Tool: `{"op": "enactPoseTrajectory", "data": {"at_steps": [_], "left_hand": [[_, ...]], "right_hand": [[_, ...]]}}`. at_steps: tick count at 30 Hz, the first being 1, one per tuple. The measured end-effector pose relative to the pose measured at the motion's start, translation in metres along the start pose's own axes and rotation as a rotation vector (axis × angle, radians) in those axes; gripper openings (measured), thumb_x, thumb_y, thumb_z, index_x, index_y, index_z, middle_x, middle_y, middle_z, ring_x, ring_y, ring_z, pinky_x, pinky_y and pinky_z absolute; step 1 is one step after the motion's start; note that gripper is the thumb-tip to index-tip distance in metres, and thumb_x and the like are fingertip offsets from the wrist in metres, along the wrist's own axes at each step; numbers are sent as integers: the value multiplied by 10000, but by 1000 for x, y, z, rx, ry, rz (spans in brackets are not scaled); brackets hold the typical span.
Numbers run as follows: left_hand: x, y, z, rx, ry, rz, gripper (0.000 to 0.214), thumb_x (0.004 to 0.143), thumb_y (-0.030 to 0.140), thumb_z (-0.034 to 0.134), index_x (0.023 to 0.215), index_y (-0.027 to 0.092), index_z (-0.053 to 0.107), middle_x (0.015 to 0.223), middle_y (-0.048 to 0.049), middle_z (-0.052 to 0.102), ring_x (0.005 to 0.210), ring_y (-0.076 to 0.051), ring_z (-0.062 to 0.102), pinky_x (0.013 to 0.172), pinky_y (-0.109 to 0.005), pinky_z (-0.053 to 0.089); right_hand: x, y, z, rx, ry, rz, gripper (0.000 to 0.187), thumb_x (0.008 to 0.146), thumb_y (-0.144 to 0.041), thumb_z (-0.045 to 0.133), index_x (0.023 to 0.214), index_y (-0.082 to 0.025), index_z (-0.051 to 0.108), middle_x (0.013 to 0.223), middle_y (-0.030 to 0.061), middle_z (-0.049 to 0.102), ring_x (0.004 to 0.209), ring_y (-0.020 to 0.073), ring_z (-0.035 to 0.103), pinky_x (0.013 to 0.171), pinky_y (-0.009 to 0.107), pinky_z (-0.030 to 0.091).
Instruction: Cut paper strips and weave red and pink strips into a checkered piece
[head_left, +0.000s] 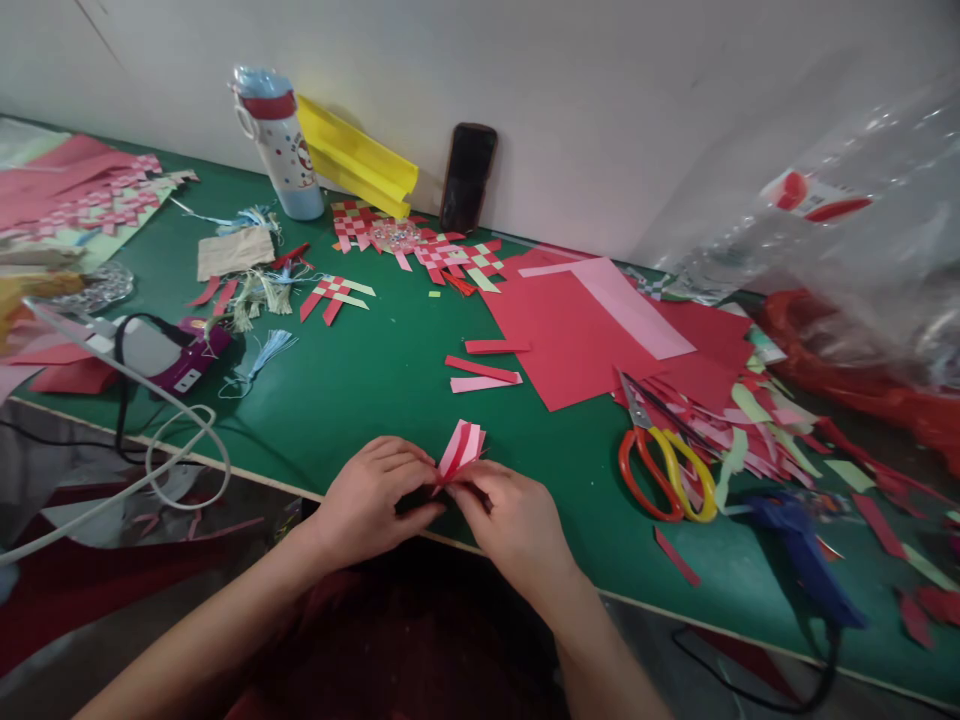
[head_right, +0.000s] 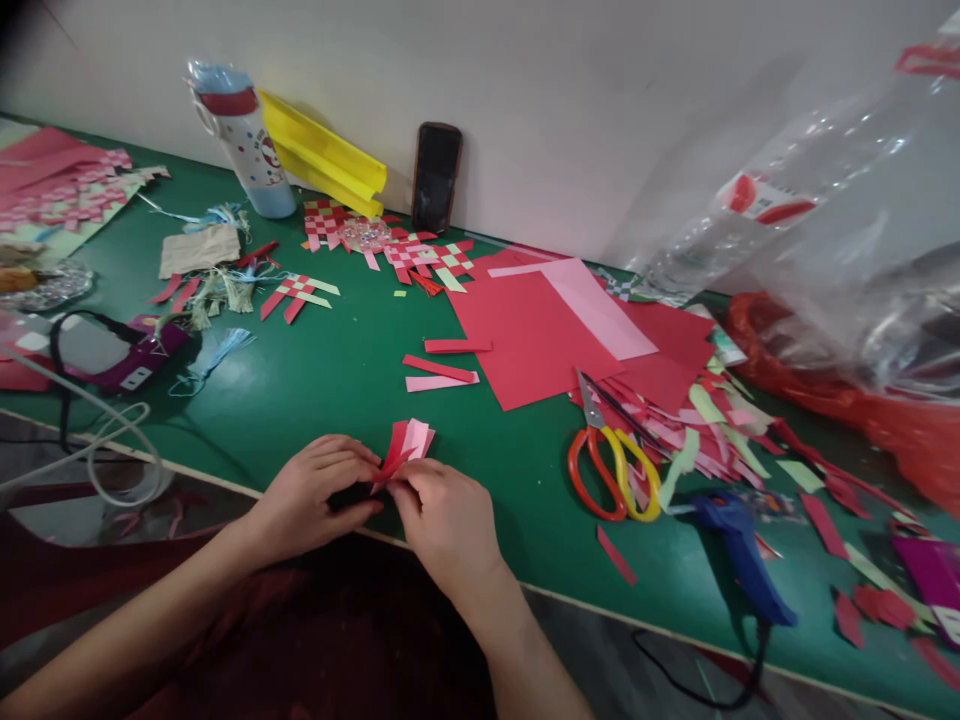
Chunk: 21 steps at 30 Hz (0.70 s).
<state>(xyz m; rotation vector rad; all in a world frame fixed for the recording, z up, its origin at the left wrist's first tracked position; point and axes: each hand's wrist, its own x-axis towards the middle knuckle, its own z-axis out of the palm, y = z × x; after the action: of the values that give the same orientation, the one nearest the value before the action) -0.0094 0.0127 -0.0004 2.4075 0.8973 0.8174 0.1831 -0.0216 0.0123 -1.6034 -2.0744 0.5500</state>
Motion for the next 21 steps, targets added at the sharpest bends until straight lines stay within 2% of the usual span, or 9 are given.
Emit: {"op": "enactPoseTrajectory", "data": {"at_steps": [6, 9, 12, 15, 21], "left_hand": [[-1, 0, 7, 144, 152, 107, 96, 905, 144, 558, 900, 180, 646, 839, -12, 725, 924, -165, 656, 850, -322, 494], [-1, 2, 1, 256, 247, 156, 121, 890, 99, 568, 904, 190, 647, 815, 6, 724, 945, -176, 651, 881, -341, 482], [-2, 1, -5, 384, 304, 160, 160, 879, 84, 581, 950, 209, 651, 861, 14, 733, 1003, -197, 636, 949, -393, 448], [-5, -4, -9, 469, 256, 173, 172, 889, 88, 572, 970, 213, 656, 905, 14, 737, 1047, -210, 622, 993, -427, 415], [-6, -6, -10, 495, 116, 227, 174, 930, 127, 508, 958, 187, 668, 912, -22, 727, 1013, -210, 631, 1004, -446, 412]], "right_hand": [[-1, -3, -4, 84, 57, -55, 149, 901, -237, 550, 861, -237, 694, 811, -2, 720, 756, 139, 674, 672, 229, 506], [2, -3, -4, 142, 89, -134, 170, 922, -222, 515, 961, -215, 680, 877, 29, 712, 797, 147, 668, 701, 238, 517], [5, 5, -1, 85, 154, -157, 229, 945, -200, 474, 1104, -206, 638, 1016, 64, 706, 922, 175, 666, 816, 292, 526], [5, 18, 0, -29, 200, -128, 239, 941, -200, 487, 1138, -202, 622, 1041, 74, 702, 968, 196, 658, 857, 339, 529], [3, 29, -12, -122, 218, -118, 209, 935, -214, 499, 1080, -209, 648, 987, 72, 714, 915, 200, 670, 815, 349, 552]]}}
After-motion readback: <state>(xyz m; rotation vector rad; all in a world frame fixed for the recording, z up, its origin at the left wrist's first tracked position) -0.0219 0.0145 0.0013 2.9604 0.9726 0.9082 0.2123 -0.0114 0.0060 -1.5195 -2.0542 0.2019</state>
